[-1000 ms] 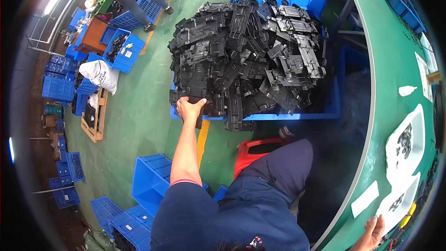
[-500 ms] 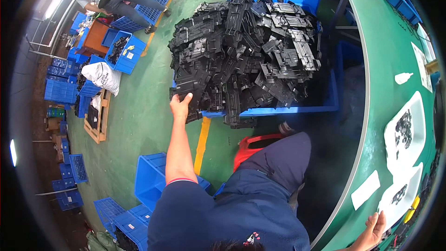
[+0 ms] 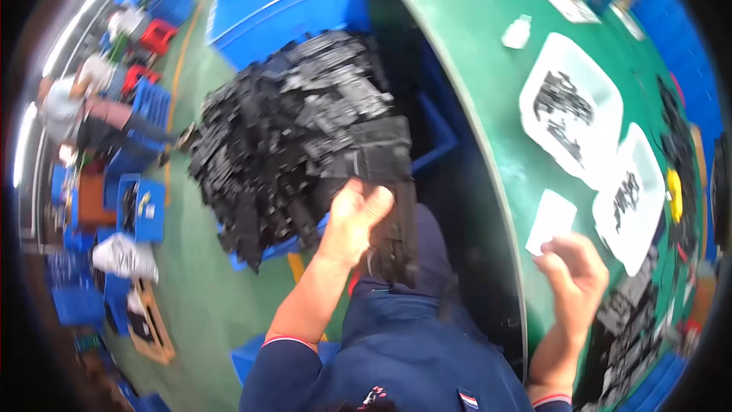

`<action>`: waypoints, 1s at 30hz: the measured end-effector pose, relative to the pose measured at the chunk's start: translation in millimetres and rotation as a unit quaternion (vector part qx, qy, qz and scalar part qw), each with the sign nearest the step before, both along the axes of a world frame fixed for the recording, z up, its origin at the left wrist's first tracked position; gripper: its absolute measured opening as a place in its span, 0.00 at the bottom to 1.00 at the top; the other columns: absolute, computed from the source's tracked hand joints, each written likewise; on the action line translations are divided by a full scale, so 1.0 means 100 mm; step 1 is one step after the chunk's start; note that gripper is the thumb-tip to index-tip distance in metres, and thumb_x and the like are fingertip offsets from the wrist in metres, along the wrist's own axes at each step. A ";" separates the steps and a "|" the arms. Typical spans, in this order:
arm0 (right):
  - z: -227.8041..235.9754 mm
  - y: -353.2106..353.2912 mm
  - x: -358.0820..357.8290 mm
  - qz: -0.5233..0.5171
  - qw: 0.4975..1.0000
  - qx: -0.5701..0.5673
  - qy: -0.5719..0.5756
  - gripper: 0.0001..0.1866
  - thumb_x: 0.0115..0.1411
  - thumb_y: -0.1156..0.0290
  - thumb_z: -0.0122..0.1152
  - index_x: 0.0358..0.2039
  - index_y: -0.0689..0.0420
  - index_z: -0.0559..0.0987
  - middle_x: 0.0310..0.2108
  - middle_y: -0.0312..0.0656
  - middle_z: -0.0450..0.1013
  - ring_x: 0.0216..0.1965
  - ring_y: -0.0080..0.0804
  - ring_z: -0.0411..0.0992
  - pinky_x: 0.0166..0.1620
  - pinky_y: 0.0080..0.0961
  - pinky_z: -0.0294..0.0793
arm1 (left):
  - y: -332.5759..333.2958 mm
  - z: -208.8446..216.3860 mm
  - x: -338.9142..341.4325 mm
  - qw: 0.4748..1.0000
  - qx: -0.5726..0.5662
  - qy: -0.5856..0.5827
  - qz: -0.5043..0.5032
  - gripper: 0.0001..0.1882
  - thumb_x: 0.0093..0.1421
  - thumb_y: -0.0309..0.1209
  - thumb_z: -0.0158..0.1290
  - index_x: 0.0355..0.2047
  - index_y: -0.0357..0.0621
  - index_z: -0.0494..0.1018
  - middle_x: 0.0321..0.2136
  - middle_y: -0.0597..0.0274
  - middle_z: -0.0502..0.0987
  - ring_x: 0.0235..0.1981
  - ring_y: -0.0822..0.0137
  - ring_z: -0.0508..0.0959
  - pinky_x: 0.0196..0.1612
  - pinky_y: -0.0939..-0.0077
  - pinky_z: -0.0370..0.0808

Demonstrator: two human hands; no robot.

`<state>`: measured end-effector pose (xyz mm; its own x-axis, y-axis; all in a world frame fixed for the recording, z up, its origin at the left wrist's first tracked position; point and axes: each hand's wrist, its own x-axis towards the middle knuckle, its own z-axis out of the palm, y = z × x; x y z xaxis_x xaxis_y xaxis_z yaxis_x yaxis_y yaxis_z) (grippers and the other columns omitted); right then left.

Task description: The person is assembling small plastic components onto a larger base part at a factory workstation.

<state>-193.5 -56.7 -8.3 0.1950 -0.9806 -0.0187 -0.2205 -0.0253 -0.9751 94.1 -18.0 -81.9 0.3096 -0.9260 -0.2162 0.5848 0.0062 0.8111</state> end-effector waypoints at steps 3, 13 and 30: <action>-0.01 -0.04 0.26 0.007 0.997 0.037 -0.071 0.16 0.52 0.79 0.65 0.43 0.61 0.77 0.36 0.39 0.76 0.37 0.22 0.74 0.41 0.21 0.74 | -0.19 0.25 -0.47 0.980 -0.074 -0.080 -0.166 0.24 0.61 0.29 0.55 0.55 0.36 0.63 0.47 0.61 0.73 0.48 0.69 0.73 0.54 0.73 0.68; -0.14 0.03 -0.03 0.002 0.979 0.136 -0.154 0.04 0.59 0.76 0.61 0.33 0.60 0.76 0.27 0.29 0.72 0.28 0.13 0.67 0.31 0.14 0.68 | -0.28 0.36 -1.20 0.957 -0.101 -0.027 -0.269 0.19 0.60 0.26 0.56 0.50 0.36 0.65 0.43 0.58 0.75 0.44 0.71 0.75 0.49 0.75 0.73; 0.03 0.03 0.14 0.072 0.890 -0.449 0.018 0.20 0.41 0.88 0.61 0.37 0.59 0.79 0.39 0.49 0.76 0.39 0.44 0.76 0.41 0.32 0.77 | 0.22 0.59 -0.67 0.925 0.030 0.148 -0.349 0.33 0.66 0.55 0.38 0.52 0.34 0.67 0.44 0.57 0.75 0.46 0.65 0.75 0.49 0.70 0.71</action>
